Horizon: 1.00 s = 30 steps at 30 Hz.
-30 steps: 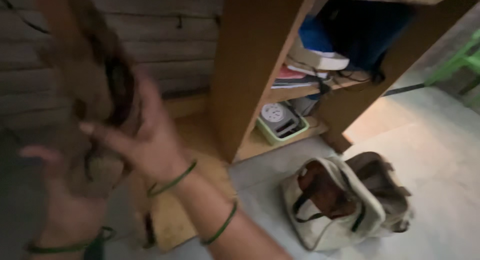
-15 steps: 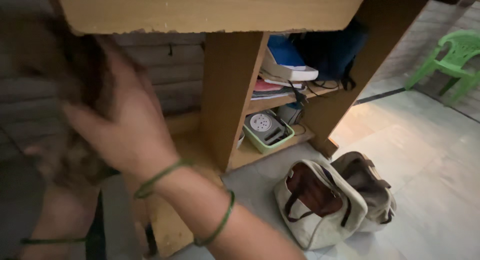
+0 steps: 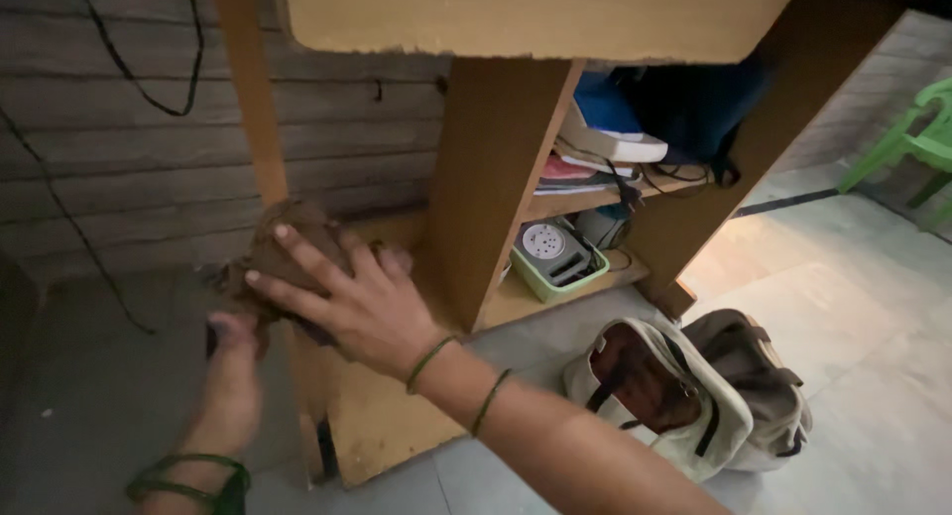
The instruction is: The person wipes the side and top surfaces of a worn wooden desk using a cloth. They open a drawer, place a comb and pen on the desk, and continue wiping the drawer front and the lower frame of the desk.
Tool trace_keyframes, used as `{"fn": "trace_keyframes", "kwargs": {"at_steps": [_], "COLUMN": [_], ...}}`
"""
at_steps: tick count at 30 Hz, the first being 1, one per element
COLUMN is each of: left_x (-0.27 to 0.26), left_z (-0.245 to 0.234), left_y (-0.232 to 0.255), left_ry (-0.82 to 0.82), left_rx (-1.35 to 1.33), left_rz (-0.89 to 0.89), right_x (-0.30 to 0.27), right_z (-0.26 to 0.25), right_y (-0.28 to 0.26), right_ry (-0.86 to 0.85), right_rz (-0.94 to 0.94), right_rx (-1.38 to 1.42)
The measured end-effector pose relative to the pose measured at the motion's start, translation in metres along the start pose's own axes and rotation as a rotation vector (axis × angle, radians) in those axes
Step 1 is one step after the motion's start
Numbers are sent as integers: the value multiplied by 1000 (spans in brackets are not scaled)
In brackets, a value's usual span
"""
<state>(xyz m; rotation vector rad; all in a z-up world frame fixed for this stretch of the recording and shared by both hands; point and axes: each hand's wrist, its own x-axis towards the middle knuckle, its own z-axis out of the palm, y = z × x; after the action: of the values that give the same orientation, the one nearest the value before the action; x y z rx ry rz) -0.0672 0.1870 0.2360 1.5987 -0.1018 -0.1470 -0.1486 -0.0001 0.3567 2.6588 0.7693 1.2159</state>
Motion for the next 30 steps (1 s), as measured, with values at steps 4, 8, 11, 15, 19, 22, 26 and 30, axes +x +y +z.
{"fn": "trace_keyframes", "kwargs": {"at_steps": [4, 8, 11, 15, 19, 22, 26, 30], "left_x": [-6, -22, -30, -33, -24, -24, -21, -21], "left_z": [5, 9, 2, -11, -22, -30, -30, -22], "left_y": [27, 64, 83, 82, 50, 27, 22, 28], "left_ry": [-8, -86, -128, -200, -189, -178, -199, -253], "left_rx": [437, -70, -163, -265, -303, -243, -144, -191], "left_rz": [-133, 271, 179, 165, 43, 6, -62, -19], "right_x": [21, 61, 84, 64, -1, -56, -87, -58], "right_z": [-19, -40, -36, -10, 45, 83, 101, 62], "right_y": [21, 47, 62, 51, 0, -25, -29, -1], "right_ry": [-49, -41, 243, 285, 175, -47, -91, -97], "right_rz": [-70, -60, 79, 127, 71, 15, -82, -106], "right_rx": [-128, -56, -162, -102, 67, 111, 51, 23]}}
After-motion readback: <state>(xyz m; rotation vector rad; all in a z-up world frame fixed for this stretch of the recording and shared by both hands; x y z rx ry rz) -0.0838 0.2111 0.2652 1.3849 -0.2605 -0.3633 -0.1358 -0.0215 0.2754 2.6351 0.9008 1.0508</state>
